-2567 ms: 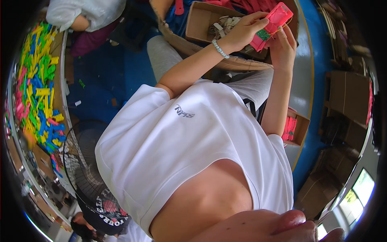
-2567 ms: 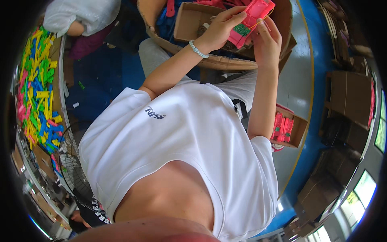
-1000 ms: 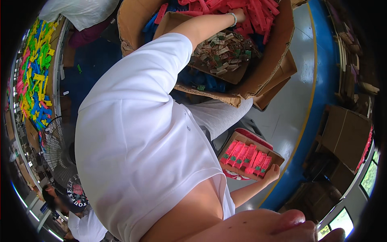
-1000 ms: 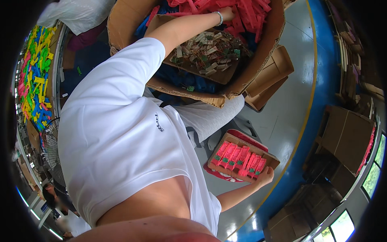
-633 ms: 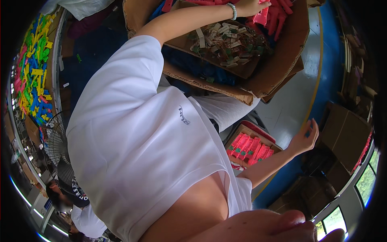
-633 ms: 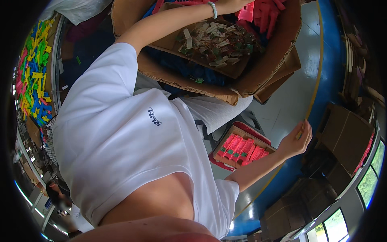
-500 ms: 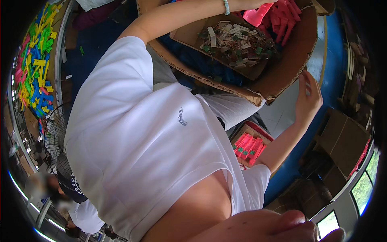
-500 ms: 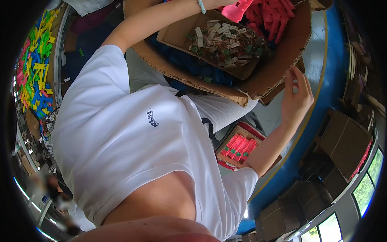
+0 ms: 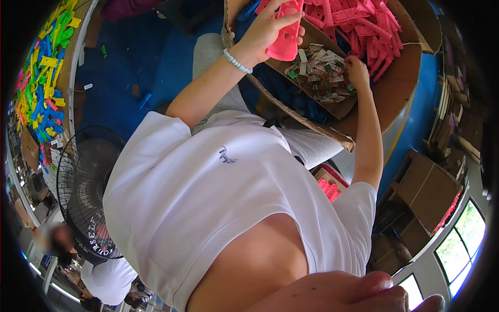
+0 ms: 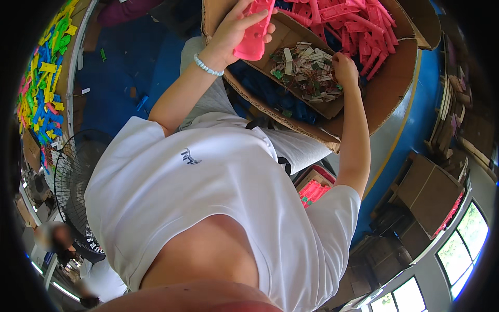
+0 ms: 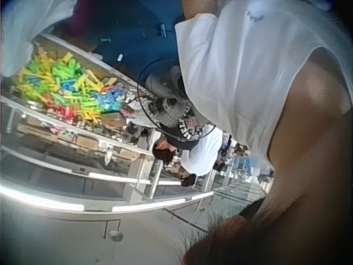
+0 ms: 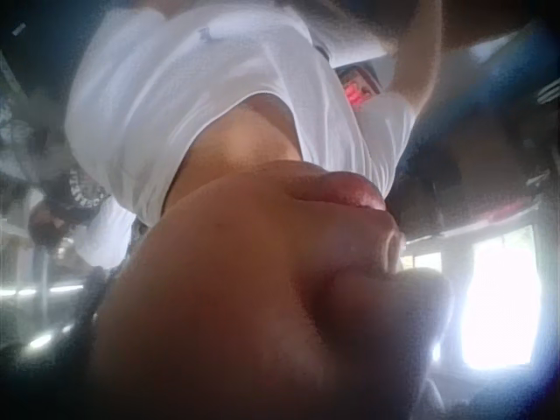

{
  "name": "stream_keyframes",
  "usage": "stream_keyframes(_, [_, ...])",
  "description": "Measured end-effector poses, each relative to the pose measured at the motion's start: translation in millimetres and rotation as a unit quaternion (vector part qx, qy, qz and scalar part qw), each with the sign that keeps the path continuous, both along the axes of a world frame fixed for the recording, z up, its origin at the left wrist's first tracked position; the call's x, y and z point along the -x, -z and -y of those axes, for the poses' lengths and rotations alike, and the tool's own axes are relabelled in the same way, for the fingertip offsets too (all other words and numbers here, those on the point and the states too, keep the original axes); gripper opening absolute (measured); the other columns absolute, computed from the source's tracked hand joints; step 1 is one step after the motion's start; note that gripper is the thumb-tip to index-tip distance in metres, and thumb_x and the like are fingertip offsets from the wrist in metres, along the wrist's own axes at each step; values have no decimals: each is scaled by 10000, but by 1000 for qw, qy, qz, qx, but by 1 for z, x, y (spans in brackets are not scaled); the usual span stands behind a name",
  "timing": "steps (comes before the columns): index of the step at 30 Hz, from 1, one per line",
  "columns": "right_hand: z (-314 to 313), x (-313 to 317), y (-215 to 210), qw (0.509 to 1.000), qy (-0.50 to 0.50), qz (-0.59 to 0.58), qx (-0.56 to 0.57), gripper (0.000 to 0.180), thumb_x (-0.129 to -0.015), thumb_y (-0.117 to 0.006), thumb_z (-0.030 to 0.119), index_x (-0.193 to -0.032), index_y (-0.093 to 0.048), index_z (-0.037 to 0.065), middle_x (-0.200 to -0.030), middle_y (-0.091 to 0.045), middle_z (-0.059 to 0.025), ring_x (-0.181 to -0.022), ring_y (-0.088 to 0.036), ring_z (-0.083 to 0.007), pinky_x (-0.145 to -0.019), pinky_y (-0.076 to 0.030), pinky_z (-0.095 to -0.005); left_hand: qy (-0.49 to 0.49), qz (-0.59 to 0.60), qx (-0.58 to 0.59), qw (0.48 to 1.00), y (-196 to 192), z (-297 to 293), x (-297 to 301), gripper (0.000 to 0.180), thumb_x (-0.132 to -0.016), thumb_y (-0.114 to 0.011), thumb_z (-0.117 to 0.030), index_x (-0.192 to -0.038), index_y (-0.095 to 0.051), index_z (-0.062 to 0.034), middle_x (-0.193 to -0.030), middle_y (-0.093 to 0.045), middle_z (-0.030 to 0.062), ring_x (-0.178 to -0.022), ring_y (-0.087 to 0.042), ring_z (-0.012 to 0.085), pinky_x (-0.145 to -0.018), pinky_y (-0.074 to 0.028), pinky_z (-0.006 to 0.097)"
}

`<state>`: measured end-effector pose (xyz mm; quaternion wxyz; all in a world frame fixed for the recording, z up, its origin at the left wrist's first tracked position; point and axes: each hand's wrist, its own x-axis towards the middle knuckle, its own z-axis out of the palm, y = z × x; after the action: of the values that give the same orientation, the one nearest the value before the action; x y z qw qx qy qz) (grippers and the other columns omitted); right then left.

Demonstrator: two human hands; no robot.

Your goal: The person repeatedly takes plastic toy casings and electronic circuit components from boxes, installs the circuits into the casings by hand, and places the assembled parts into a tray.

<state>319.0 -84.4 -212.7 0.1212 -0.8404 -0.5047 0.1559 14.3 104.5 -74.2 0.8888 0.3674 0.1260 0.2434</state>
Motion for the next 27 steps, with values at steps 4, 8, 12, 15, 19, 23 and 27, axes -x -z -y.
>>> stream_keyframes(4, [4,6,15,996,6,-66,-67,252,-793,-664,98,-1036,-654,33,-944,-688,-178,-922,-667,-336,-782,-512,-407,-32,-18,-28,999,7,17,-7,239,-918,-621,-88,-1148,-624,-24,-850,-598,54,-734,-648,152,-607,-560,288])
stream_keyframes(8, [12,6,31,997,21,-10,-67,227,-791,-663,80,-1008,-648,16,-924,-686,-190,-901,-660,-363,-774,-511,-425,-12,-31,-79,996,15,28,-18,264,-894,-628,-75,-1153,-619,-23,-845,-609,68,-674,-647,160,-601,-558,296])
stream_keyframes(12, [21,10,14,992,23,41,-118,172,-819,-629,82,-984,-632,31,-909,-666,-184,-858,-631,-403,-758,-492,-468,1,-63,-199,978,13,34,-23,261,-864,-651,-59,-1123,-628,-29,-842,-605,66,-632,-630,147,-581,-538,282])
stream_keyframes(15, [15,23,-45,975,-36,30,-217,134,-873,-580,55,-992,-633,22,-902,-634,-168,-788,-632,-355,-708,-499,-441,-104,-78,-459,879,38,27,-42,256,-847,-690,-114,-1094,-643,-66,-1053,-548,99,-735,-624,151,-647,-531,288])
stream_keyframes(19, [23,57,-122,957,-22,-124,-259,175,-928,-531,-10,-1056,-650,4,-869,-599,-87,-801,-616,-148,-676,-519,-300,-59,-85,-584,805,28,35,-75,268,-838,-712,-199,-1074,-648,-90,-1171,-491,150,-985,-584,258,-816,-507,374])
stream_keyframes(23, [31,89,-175,947,-32,-115,-298,220,-912,-575,-14,-1109,-662,31,-908,-619,-48,-785,-619,-142,-701,-506,-245,-22,-49,-629,776,9,47,-93,295,-833,-716,-285,-1071,-668,-117,-1133,-533,187,-1017,-565,342,-916,-436,417])
stream_keyframes(27, [32,109,-198,908,86,-209,-352,247,-869,-653,3,-1116,-653,10,-969,-659,-66,-822,-617,-119,-699,-503,-240,11,3,-647,763,-9,56,-89,229,-854,-699,-257,-975,-693,-62,-1075,-598,152,-1003,-591,268,-882,-440,363])
